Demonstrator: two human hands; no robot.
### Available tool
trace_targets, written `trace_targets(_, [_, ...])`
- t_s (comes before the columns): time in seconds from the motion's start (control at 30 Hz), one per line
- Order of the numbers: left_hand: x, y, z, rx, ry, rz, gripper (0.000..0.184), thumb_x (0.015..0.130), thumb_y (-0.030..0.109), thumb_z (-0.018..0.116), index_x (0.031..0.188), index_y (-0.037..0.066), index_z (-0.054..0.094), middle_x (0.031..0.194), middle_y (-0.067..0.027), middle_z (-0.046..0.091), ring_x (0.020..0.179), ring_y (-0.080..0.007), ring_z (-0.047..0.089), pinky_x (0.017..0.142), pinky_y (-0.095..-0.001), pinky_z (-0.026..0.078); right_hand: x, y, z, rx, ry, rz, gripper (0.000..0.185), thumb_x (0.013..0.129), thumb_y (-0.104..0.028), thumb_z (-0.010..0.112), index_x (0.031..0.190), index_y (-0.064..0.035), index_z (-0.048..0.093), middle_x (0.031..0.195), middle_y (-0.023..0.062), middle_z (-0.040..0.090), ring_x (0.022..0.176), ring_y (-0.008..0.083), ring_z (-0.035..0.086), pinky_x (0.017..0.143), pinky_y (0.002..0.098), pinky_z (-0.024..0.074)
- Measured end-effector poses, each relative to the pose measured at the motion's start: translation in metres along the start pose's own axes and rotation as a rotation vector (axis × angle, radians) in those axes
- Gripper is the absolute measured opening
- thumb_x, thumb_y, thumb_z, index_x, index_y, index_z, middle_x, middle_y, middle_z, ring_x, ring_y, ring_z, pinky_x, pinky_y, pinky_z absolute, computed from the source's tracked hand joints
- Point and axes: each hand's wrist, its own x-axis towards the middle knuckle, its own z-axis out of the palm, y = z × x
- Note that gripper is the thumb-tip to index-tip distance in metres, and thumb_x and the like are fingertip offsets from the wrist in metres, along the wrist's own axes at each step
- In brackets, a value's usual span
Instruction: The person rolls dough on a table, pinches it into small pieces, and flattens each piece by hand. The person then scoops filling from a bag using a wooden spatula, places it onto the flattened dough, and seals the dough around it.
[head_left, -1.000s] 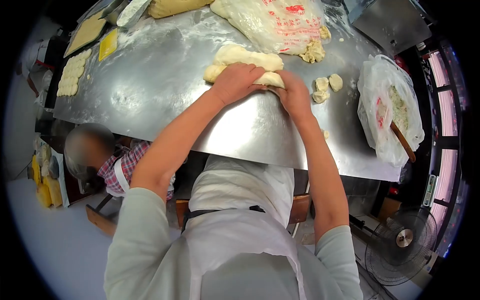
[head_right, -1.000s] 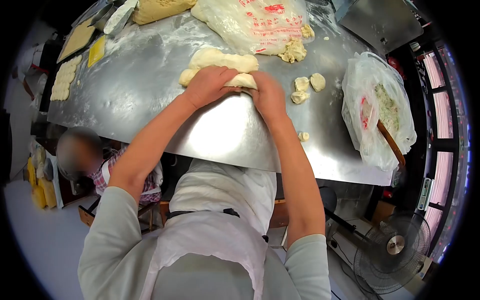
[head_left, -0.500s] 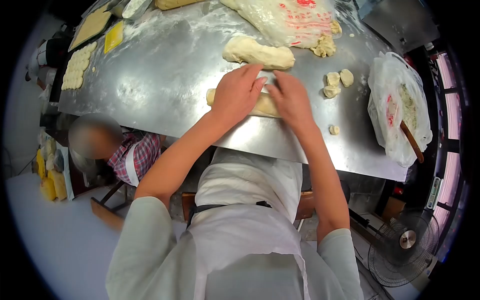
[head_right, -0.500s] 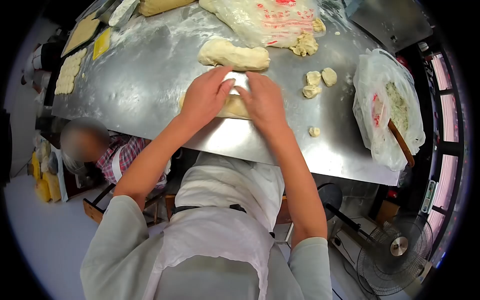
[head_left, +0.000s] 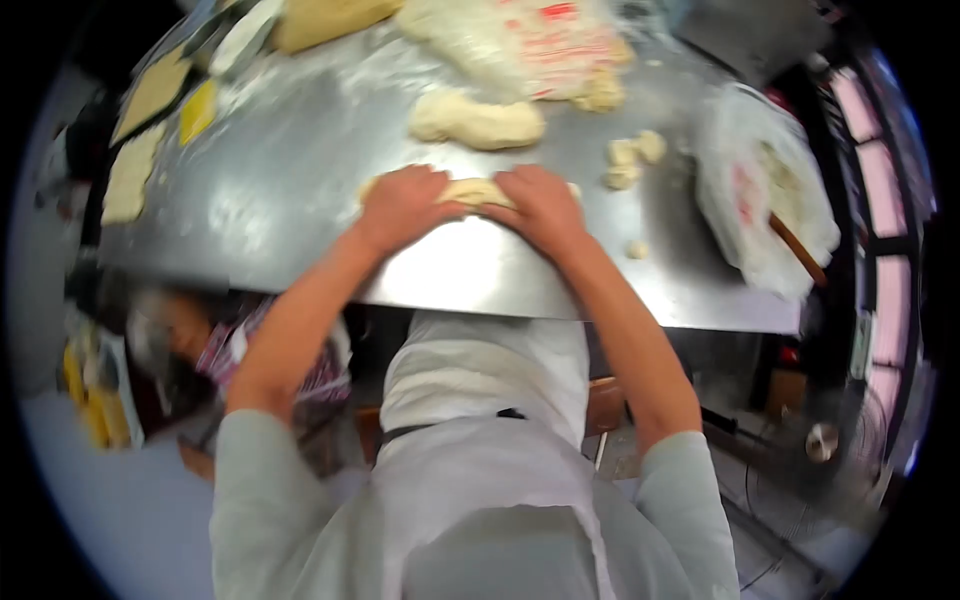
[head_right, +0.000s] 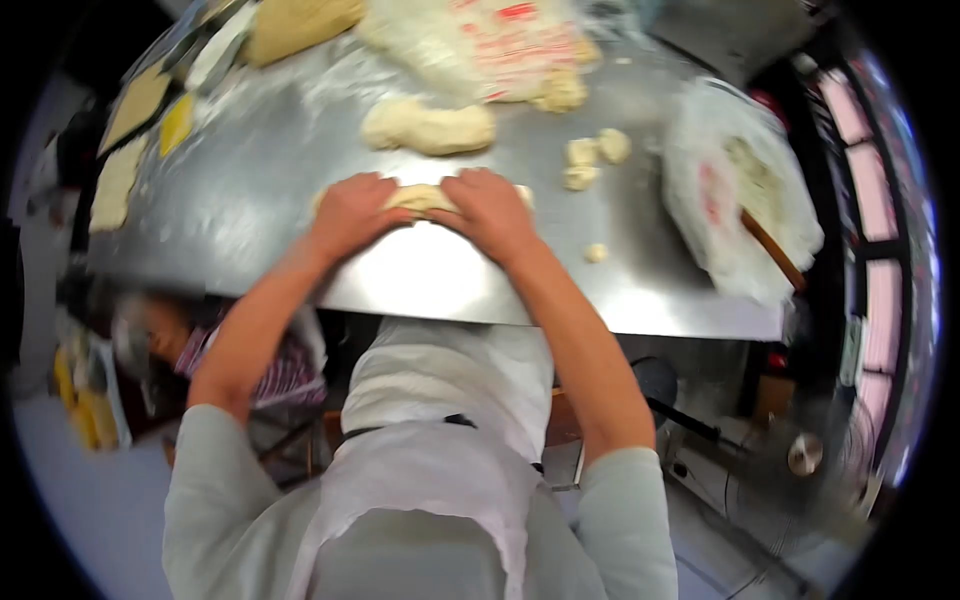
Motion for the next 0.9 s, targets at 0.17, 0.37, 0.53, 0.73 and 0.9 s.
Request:
trace_targets(0.17, [-0.004,-0.042,0.021,0.029,0.016,0.041,0.048,0.083,0.021,0.082,0.126,0.005,0.071,0.1,-0.0167,0.07,0.094,-0.0386,0.064,0.082,-0.0502,0.049,-0.005,0.04,0.057,-0.249,0.185,-0.044,0.031,0.077,-0.033,0.079,0.101,-0.0142,0.072,0.096,0.0088,0.068,0.098,0.0303,0.064,0.088,0.0463,0.048])
trace_targets(0.37, [-0.09,0.036,-0.022,0.016,-0.119,-0.199,0.057,0.1,0.018,0.058,0.153,-0.002,0.047,0.157,-0.0272,0.043,0.147,-0.0486,0.037,0.122,-0.059,0.027,-0.066,-0.041,0.012,0.079,0.193,-0.019,0.089,0.071,-0.027,0.09,0.147,-0.0032,0.05,0.142,0.0191,0.057,0.137,0.039,0.049,0.119,0.0532,0.0335])
trace_targets(0.53, [-0.008,0.096,0.0,-0.088,-0.031,-0.004,0.071,0.096,0.02,0.065,0.158,-0.003,0.037,0.161,-0.0247,0.041,0.15,-0.0465,0.034,0.125,-0.0546,0.025,-0.071,-0.029,-0.025,-0.001,0.246,0.179,0.088,0.073,-0.018,0.086,0.149,0.0015,0.046,0.144,0.0203,0.055,0.138,0.0381,0.048,0.117,0.0518,0.0355])
trace_targets(0.73, [0.041,0.125,0.062,-0.01,-0.204,0.057,0.086,0.087,0.033,0.076,0.155,-0.003,0.038,0.151,-0.0259,0.046,0.14,-0.0458,0.041,0.119,-0.0569,0.028,-0.128,-0.015,-0.014,0.079,0.148,0.521,0.078,0.083,-0.016,0.078,0.151,0.0023,0.045,0.147,0.019,0.054,0.14,0.0363,0.047,0.115,0.0478,0.0372])
trace_targets(0.9, [0.071,0.125,0.068,0.073,-0.262,-0.038,0.052,0.085,0.038,0.079,0.117,0.003,0.058,0.121,-0.0202,0.057,0.115,-0.0415,0.053,0.096,-0.0539,0.042,-0.147,-0.034,-0.021,-0.009,0.36,0.542,0.059,0.09,-0.016,0.072,0.143,-0.0001,0.051,0.138,0.0179,0.058,0.132,0.0354,0.051,0.11,0.0464,0.0404])
